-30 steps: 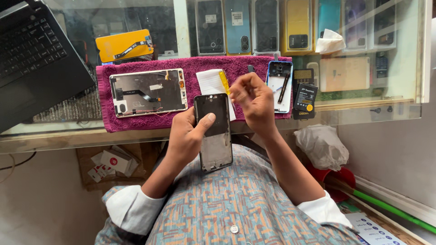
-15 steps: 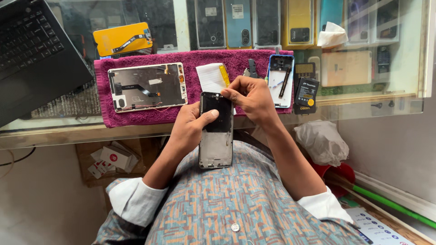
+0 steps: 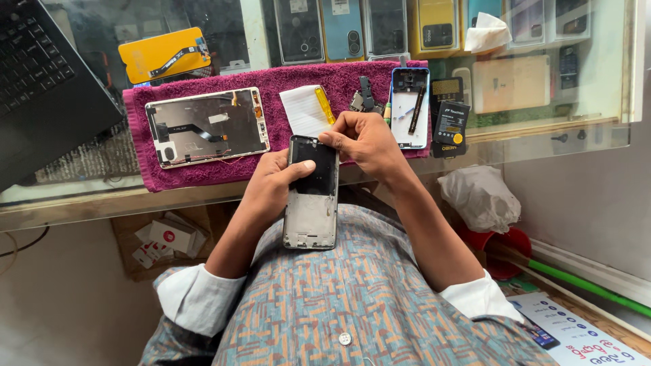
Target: The person holds a disassembled smartphone frame and uses a pry tool to scrape old adhesive and residue from the frame's edges, working around the perimeter. They periodically turn the phone over and continue scraping along different sides, with a detached screen assembly and small parts laid out on a towel on the counter.
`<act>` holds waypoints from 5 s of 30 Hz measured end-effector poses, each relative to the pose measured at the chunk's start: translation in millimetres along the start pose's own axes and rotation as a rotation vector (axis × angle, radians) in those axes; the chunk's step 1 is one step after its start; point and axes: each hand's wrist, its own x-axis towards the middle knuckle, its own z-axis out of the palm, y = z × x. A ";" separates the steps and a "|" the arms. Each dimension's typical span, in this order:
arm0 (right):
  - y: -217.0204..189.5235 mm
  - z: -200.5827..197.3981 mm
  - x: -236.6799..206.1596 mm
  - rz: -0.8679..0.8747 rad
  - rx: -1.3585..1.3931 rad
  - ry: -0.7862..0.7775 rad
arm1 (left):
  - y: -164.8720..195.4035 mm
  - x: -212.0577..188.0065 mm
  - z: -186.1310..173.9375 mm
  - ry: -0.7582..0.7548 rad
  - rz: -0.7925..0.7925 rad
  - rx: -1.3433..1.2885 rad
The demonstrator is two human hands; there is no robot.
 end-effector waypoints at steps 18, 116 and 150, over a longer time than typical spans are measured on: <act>14.3 -4.9 -0.3 0.066 -0.023 -0.041 | -12.7 18.8 -11.7 -0.085 -0.177 -0.144; 95.7 15.0 -18.7 -0.696 -0.486 0.438 | -50.1 11.6 -32.2 0.455 0.105 0.514; 72.2 6.1 -24.4 -0.782 -0.676 0.286 | -39.3 9.0 -25.1 0.461 0.084 0.563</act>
